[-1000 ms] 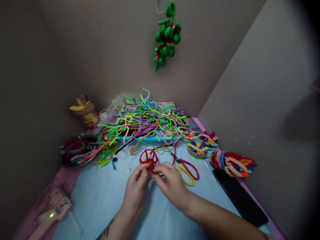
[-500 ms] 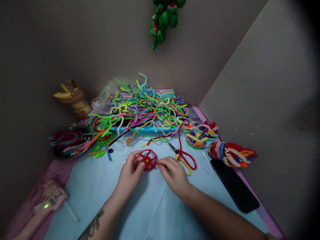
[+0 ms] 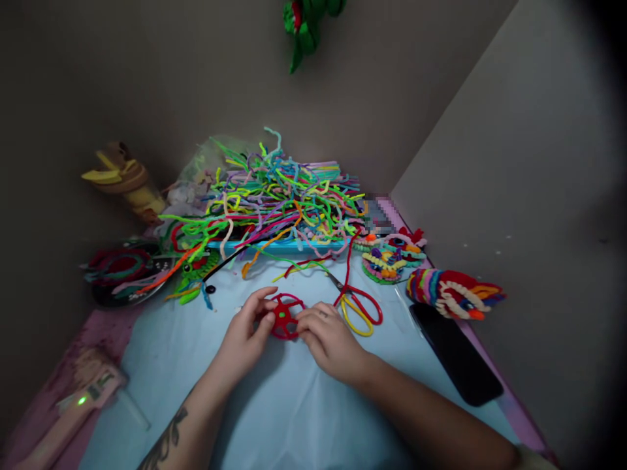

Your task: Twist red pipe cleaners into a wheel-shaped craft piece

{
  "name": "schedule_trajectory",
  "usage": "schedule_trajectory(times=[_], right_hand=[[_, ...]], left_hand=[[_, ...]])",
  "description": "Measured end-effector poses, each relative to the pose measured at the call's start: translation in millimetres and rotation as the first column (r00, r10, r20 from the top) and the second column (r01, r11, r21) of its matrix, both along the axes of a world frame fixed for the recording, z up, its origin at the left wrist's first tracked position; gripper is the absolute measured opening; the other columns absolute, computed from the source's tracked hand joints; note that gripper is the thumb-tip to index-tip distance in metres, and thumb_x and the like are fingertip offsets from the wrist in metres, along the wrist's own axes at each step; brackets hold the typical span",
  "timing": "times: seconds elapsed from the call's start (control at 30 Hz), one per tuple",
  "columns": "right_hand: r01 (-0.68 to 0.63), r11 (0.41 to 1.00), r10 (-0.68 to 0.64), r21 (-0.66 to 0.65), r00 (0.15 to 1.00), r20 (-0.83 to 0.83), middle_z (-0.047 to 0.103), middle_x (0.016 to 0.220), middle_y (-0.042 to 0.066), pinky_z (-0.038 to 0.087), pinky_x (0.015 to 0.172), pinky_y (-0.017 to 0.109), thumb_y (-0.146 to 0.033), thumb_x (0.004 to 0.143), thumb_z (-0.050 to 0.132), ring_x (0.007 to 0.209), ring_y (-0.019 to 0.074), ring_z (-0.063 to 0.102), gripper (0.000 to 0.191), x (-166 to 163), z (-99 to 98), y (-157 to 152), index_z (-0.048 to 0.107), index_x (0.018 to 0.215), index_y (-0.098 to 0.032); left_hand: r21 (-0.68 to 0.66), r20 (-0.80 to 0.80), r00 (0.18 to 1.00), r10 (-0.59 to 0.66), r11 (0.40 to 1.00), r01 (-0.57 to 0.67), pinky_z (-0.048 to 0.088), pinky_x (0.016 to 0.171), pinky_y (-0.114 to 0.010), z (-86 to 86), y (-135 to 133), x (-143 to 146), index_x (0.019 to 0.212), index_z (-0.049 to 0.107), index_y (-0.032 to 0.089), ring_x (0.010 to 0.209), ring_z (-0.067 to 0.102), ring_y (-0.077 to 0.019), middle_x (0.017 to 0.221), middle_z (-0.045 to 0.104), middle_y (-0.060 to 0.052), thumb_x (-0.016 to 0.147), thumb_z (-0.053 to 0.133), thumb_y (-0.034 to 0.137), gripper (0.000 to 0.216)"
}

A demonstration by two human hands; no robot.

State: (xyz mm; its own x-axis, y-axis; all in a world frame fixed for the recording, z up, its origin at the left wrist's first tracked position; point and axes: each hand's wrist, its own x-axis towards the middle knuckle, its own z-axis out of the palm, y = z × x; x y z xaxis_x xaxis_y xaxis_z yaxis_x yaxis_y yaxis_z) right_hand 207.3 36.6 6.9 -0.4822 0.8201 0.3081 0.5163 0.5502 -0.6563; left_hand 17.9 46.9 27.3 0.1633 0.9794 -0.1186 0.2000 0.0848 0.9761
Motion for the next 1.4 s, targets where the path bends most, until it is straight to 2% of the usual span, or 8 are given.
schedule_trajectory(times=[0.13,0.23,0.37,0.5,0.67,0.8,0.97,1.4], right_hand=[[-0.059,0.998,0.059,0.005,0.998,0.025,0.062,0.086,0.003,0.038,0.078,0.033,-0.010,0.083,0.047,0.085,0.0177,0.052,0.014,-4.7,-1.9,-2.8,0.055,0.085,-0.021],[-0.018,1.000,0.018,-0.002,1.000,0.015,0.061,0.085,0.003,0.039,0.077,0.033,-0.009,0.083,0.046,0.084,0.0179,0.052,0.015,-7.5,-4.6,-3.6,0.055,0.084,-0.020],[0.027,0.999,-0.027,0.031,0.999,0.018,0.061,0.086,0.004,0.040,0.077,0.034,-0.010,0.083,0.045,0.084,0.0185,0.052,0.014,-9.4,-7.3,-4.5,0.055,0.085,-0.020],[-0.015,0.996,0.013,0.090,0.999,0.030,0.061,0.086,0.005,0.042,0.075,0.034,-0.009,0.082,0.045,0.083,0.0186,0.052,0.015,-10.1,-5.9,-7.0,0.056,0.085,-0.019],[0.075,0.985,-0.072,0.153,0.997,-0.028,0.059,0.098,0.008,0.044,0.080,0.036,-0.011,0.082,0.047,0.091,0.0196,0.053,0.014,-6.5,-2.9,-6.0,0.057,0.087,-0.019],[0.140,0.987,-0.136,0.085,0.990,-0.047,0.060,0.079,0.005,0.045,0.072,0.032,-0.013,0.085,0.046,0.078,0.0176,0.056,0.013,-3.2,-1.2,-3.5,0.056,0.086,-0.020],[0.240,0.970,-0.229,0.035,0.952,-0.203,0.061,0.075,0.002,0.046,0.064,0.026,-0.014,0.083,0.049,0.071,0.0142,0.058,0.010,-5.8,1.2,-6.2,0.055,0.087,-0.021],[0.263,0.910,-0.366,-0.320,0.871,-0.327,0.047,0.057,-0.007,0.039,0.048,0.018,-0.010,0.069,0.047,0.051,0.0089,0.049,0.014,-12.2,3.9,-6.5,0.044,0.076,-0.022]], left_hand=[[0.123,-0.072,0.994,0.085,0.990,-0.076,0.048,0.077,-0.031,-5.5,-0.6,0.2,0.117,0.050,0.020,0.092,0.059,-0.0188,0.107,0.060,-0.009,0.080,0.055,0.028,0.039],[0.241,-0.232,0.945,0.230,0.955,-0.173,0.047,0.069,-0.028,-6.0,-2.4,1.0,0.108,0.057,0.020,0.077,0.060,-0.0170,0.094,0.063,-0.006,0.078,0.057,0.031,0.032],[0.092,-0.237,0.957,0.167,0.984,-0.149,0.044,0.058,-0.025,-4.6,-4.4,4.4,0.113,0.056,0.021,0.059,0.058,-0.0140,0.078,0.067,-0.002,0.077,0.058,0.033,0.038],[-0.061,0.007,0.997,0.071,0.996,-0.070,0.044,0.057,-0.024,-6.6,-3.2,7.7,0.115,0.055,0.018,0.062,0.059,-0.0144,0.077,0.067,-0.003,0.076,0.059,0.032,0.041],[-0.008,0.005,0.990,0.142,0.990,-0.142,0.047,0.067,-0.026,-4.5,-2.7,7.3,0.103,0.064,0.017,0.075,0.061,-0.0169,0.086,0.068,-0.006,0.074,0.061,0.031,0.032],[0.056,-0.051,0.985,0.167,0.985,-0.165,0.048,0.069,-0.027,-1.8,-7.5,10.1,0.102,0.066,0.019,0.077,0.062,-0.0179,0.088,0.069,-0.006,0.073,0.064,0.030,0.031],[0.174,-0.147,0.975,0.166,0.975,-0.139,0.047,0.070,-0.028,-3.2,-14.4,14.5,0.103,0.067,0.022,0.072,0.061,-0.0172,0.082,0.069,-0.004,0.074,0.063,0.029,0.030],[0.517,-0.445,0.886,0.127,0.845,0.139,0.045,0.068,-0.029,-6.4,-21.8,16.2,0.102,0.066,0.023,0.070,0.060,-0.0176,0.085,0.072,-0.005,0.080,0.057,0.023,0.024]])
